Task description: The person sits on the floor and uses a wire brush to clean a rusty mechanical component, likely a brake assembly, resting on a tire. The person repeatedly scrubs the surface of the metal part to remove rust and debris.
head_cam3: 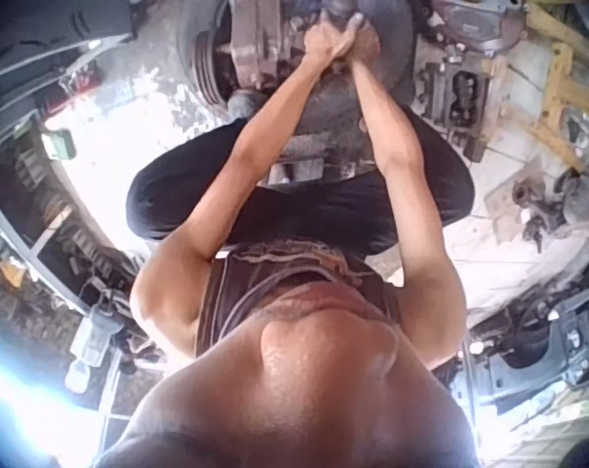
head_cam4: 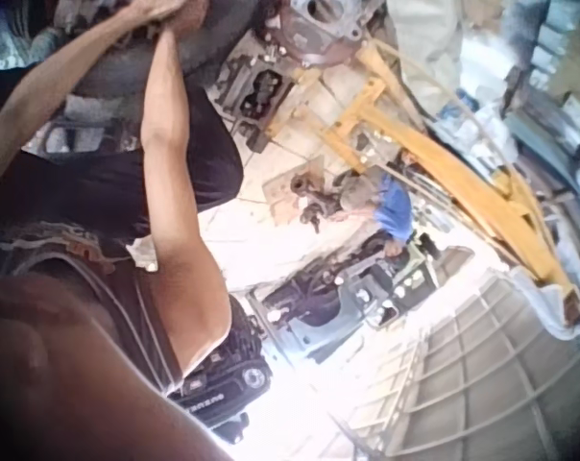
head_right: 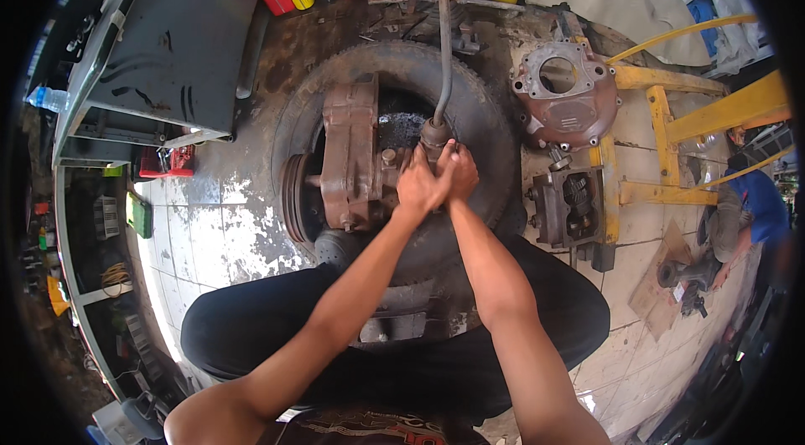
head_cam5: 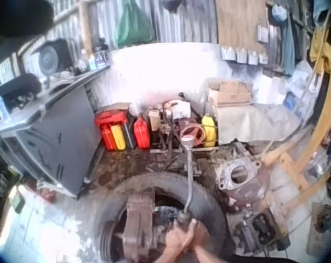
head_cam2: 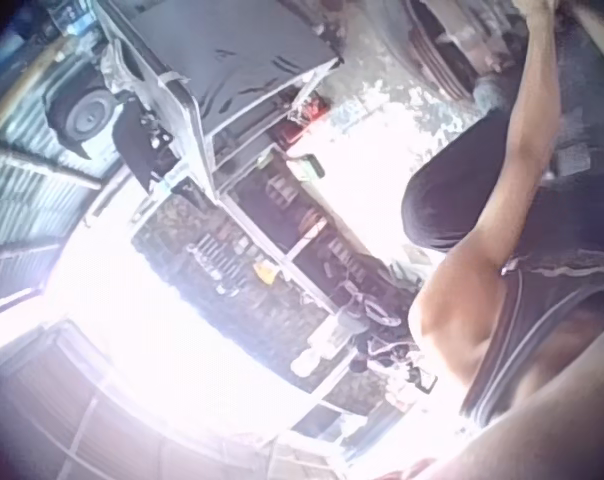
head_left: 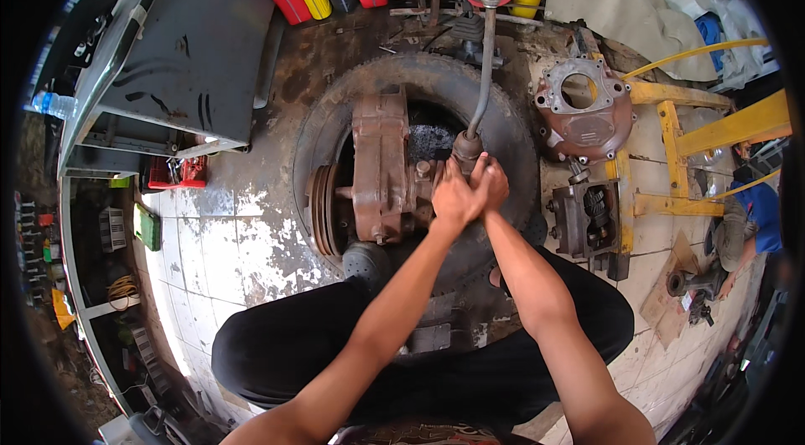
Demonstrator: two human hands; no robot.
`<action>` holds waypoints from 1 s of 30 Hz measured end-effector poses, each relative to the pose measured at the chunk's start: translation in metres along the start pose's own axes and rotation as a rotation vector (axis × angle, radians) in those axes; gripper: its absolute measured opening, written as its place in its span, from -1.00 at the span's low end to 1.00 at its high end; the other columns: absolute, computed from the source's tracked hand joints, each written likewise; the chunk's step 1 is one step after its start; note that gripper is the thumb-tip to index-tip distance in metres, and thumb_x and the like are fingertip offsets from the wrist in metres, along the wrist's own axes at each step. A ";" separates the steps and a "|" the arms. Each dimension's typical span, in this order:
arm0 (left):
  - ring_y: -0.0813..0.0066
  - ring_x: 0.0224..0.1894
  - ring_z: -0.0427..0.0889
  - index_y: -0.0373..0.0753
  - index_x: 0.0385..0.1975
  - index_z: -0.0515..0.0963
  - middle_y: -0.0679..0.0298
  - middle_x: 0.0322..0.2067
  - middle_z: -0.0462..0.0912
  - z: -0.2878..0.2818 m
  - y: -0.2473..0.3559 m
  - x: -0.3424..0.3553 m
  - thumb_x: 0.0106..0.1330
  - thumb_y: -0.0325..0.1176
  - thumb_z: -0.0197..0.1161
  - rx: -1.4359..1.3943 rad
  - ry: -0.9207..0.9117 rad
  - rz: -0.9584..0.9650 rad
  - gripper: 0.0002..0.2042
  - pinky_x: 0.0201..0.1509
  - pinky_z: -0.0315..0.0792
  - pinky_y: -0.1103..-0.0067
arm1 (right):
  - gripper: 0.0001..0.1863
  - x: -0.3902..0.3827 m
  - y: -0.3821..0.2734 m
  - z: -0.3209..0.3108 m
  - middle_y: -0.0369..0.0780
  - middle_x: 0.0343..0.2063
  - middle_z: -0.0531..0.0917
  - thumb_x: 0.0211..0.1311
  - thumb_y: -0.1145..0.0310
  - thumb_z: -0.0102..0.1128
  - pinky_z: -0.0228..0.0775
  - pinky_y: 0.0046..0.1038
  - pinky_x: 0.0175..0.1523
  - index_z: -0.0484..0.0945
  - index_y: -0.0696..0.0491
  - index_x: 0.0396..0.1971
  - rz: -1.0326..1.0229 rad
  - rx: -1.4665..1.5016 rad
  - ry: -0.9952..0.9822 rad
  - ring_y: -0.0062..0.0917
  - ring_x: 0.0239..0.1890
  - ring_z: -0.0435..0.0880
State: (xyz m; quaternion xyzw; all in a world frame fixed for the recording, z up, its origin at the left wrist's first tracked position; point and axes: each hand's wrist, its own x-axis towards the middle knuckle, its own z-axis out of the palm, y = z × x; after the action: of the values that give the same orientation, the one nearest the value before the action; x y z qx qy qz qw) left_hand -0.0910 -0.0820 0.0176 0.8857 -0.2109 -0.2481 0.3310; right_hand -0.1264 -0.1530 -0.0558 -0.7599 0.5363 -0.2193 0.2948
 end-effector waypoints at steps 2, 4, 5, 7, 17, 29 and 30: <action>-0.23 0.22 0.49 -0.68 0.28 0.20 -0.50 0.09 0.45 -0.021 0.018 0.018 0.23 0.34 0.14 -0.007 -0.144 -0.189 0.03 0.27 0.41 0.19 | -0.56 -0.003 0.001 -0.003 -0.06 -0.24 0.73 0.44 0.03 -0.05 0.52 -0.08 -0.05 0.67 0.09 -0.26 0.038 0.004 -0.083 -0.04 -0.16 0.70; -0.27 0.20 0.50 -0.64 0.21 0.31 -0.47 0.05 0.49 -0.008 0.001 -0.013 0.24 0.33 0.15 -0.049 0.040 0.035 -0.04 0.28 0.39 0.17 | -0.51 -0.011 0.001 -0.007 -0.02 -0.22 0.73 0.45 -0.02 -0.08 0.50 -0.06 -0.03 0.67 0.10 -0.22 0.040 0.027 -0.041 -0.01 -0.13 0.68; -0.29 0.19 0.50 -0.62 0.18 0.37 -0.45 0.03 0.51 -0.001 -0.011 -0.028 0.24 0.32 0.15 -0.071 0.145 0.159 -0.07 0.28 0.38 0.16 | -0.48 -0.008 -0.004 -0.008 0.01 -0.21 0.72 0.46 -0.04 -0.10 0.49 -0.05 -0.02 0.67 0.11 -0.20 0.031 0.048 -0.010 0.01 -0.11 0.67; -0.27 0.24 0.46 -0.63 0.23 0.32 -0.44 0.10 0.48 0.020 -0.038 -0.032 0.23 0.33 0.15 0.155 0.179 0.313 -0.03 0.35 0.33 0.18 | -0.49 -0.003 0.004 -0.004 0.01 -0.22 0.72 0.47 -0.02 -0.11 0.50 -0.04 -0.04 0.67 0.10 -0.23 -0.007 0.060 -0.025 0.02 -0.14 0.67; -0.24 0.17 0.53 -0.68 0.05 0.42 -0.43 0.03 0.53 0.003 -0.024 -0.016 0.19 0.45 0.10 0.232 0.121 0.262 0.01 0.25 0.42 0.21 | -0.52 -0.003 0.009 0.002 -0.07 -0.27 0.74 0.42 0.00 -0.03 0.54 -0.08 -0.11 0.69 0.11 -0.27 -0.048 0.008 0.085 -0.03 -0.23 0.71; -0.29 0.32 0.36 -0.71 0.23 0.26 -0.43 0.14 0.45 -0.014 0.003 0.013 0.21 0.43 0.07 0.081 -0.130 -0.065 0.07 0.42 0.23 0.23 | -0.55 -0.006 0.001 -0.005 -0.07 -0.21 0.73 0.42 -0.02 -0.04 0.51 -0.04 -0.08 0.66 0.05 -0.27 0.046 -0.029 -0.101 -0.03 -0.18 0.69; -0.29 0.32 0.35 -0.71 0.22 0.26 -0.44 0.13 0.45 -0.006 -0.007 0.006 0.21 0.42 0.07 0.076 -0.037 0.001 0.06 0.42 0.23 0.23 | -0.56 -0.006 -0.002 -0.004 -0.06 -0.23 0.73 0.43 0.01 -0.04 0.52 -0.05 -0.09 0.66 0.07 -0.27 0.056 -0.012 -0.112 -0.03 -0.18 0.70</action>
State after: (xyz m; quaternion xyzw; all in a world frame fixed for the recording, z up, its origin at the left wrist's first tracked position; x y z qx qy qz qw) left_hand -0.0814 -0.0777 0.0144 0.8928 -0.2267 -0.2561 0.2930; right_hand -0.1297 -0.1474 -0.0510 -0.7573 0.5414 -0.1649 0.3259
